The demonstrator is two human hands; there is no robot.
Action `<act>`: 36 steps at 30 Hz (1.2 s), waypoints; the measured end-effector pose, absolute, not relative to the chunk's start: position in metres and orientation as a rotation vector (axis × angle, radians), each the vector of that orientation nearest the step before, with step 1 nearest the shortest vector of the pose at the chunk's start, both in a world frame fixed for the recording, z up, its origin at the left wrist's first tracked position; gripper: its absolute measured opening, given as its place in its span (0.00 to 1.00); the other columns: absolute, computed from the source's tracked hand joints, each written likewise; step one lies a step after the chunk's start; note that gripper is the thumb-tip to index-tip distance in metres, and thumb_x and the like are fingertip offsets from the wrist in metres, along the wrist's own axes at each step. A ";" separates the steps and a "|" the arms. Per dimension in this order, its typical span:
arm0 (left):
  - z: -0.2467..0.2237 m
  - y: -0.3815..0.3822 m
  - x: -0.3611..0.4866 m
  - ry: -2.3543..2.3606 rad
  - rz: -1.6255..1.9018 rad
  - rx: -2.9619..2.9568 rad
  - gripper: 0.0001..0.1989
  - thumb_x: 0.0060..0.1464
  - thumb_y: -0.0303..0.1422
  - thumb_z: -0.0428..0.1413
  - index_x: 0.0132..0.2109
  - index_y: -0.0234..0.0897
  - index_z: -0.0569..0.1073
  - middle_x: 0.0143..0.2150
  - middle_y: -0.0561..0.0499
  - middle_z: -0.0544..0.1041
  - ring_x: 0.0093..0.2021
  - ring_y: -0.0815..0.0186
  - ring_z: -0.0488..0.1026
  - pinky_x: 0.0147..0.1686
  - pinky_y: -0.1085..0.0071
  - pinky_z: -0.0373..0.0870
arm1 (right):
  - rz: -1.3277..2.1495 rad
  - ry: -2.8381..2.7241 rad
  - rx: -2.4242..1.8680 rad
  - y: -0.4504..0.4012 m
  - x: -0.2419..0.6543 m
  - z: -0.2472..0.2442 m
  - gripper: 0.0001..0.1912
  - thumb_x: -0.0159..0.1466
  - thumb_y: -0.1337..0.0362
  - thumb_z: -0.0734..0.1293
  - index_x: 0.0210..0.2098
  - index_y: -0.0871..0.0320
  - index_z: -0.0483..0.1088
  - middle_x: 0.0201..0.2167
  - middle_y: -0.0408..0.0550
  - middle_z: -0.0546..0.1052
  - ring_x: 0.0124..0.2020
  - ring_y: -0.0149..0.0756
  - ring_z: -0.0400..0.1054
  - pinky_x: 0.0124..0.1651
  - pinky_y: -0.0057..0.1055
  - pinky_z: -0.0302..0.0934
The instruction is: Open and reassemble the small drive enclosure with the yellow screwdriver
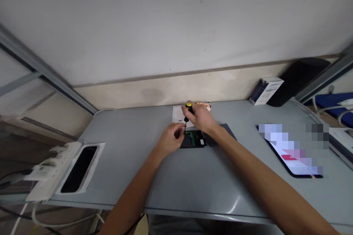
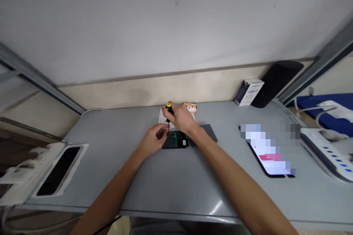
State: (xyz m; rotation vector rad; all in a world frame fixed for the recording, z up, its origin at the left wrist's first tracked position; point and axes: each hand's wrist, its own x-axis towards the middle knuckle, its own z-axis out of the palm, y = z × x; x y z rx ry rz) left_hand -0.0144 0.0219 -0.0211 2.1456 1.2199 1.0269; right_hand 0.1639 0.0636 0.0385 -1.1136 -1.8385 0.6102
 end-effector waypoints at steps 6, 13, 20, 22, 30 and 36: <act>-0.020 0.021 -0.014 1.230 1.011 2.134 0.14 0.58 0.21 0.54 0.46 0.41 0.78 0.38 0.50 0.80 0.38 0.64 0.77 0.43 0.68 0.75 | 0.731 -1.761 -1.094 0.059 0.169 0.033 0.21 0.71 0.45 0.60 0.27 0.51 0.60 0.20 0.41 0.65 0.24 0.34 0.59 0.29 0.32 0.53; -0.020 0.022 -0.015 1.223 1.005 2.151 0.15 0.58 0.20 0.54 0.47 0.40 0.78 0.39 0.50 0.80 0.38 0.64 0.78 0.43 0.68 0.76 | 1.076 -1.573 -0.883 0.051 0.167 0.037 0.18 0.69 0.46 0.63 0.34 0.54 0.70 0.33 0.46 0.75 0.37 0.37 0.70 0.42 0.35 0.66; -0.023 0.025 -0.016 1.212 1.013 2.163 0.15 0.58 0.21 0.54 0.49 0.38 0.77 0.42 0.48 0.82 0.42 0.62 0.79 0.47 0.67 0.76 | 1.299 -1.289 -0.626 0.045 0.146 0.027 0.24 0.68 0.40 0.66 0.47 0.54 0.72 0.24 0.38 0.62 0.27 0.32 0.58 0.32 0.32 0.56; -0.022 0.024 -0.015 1.217 1.007 2.165 0.15 0.57 0.21 0.54 0.49 0.39 0.77 0.41 0.49 0.81 0.41 0.63 0.78 0.46 0.67 0.76 | 1.336 -1.202 -0.555 0.046 0.147 0.024 0.26 0.69 0.38 0.64 0.50 0.53 0.72 0.25 0.38 0.62 0.27 0.33 0.58 0.32 0.33 0.57; -0.020 0.024 -0.015 1.205 1.010 2.170 0.16 0.57 0.20 0.54 0.48 0.39 0.78 0.39 0.49 0.81 0.41 0.63 0.78 0.47 0.68 0.75 | 1.360 -1.097 -0.532 0.048 0.154 0.023 0.25 0.64 0.37 0.70 0.34 0.52 0.65 0.28 0.40 0.68 0.30 0.33 0.65 0.37 0.34 0.62; -0.023 0.024 -0.016 1.211 1.008 2.183 0.15 0.58 0.21 0.54 0.48 0.39 0.78 0.41 0.48 0.81 0.41 0.63 0.78 0.46 0.68 0.75 | 1.343 -0.983 -0.449 0.049 0.145 0.020 0.25 0.64 0.38 0.71 0.33 0.51 0.62 0.25 0.37 0.59 0.25 0.30 0.53 0.28 0.29 0.52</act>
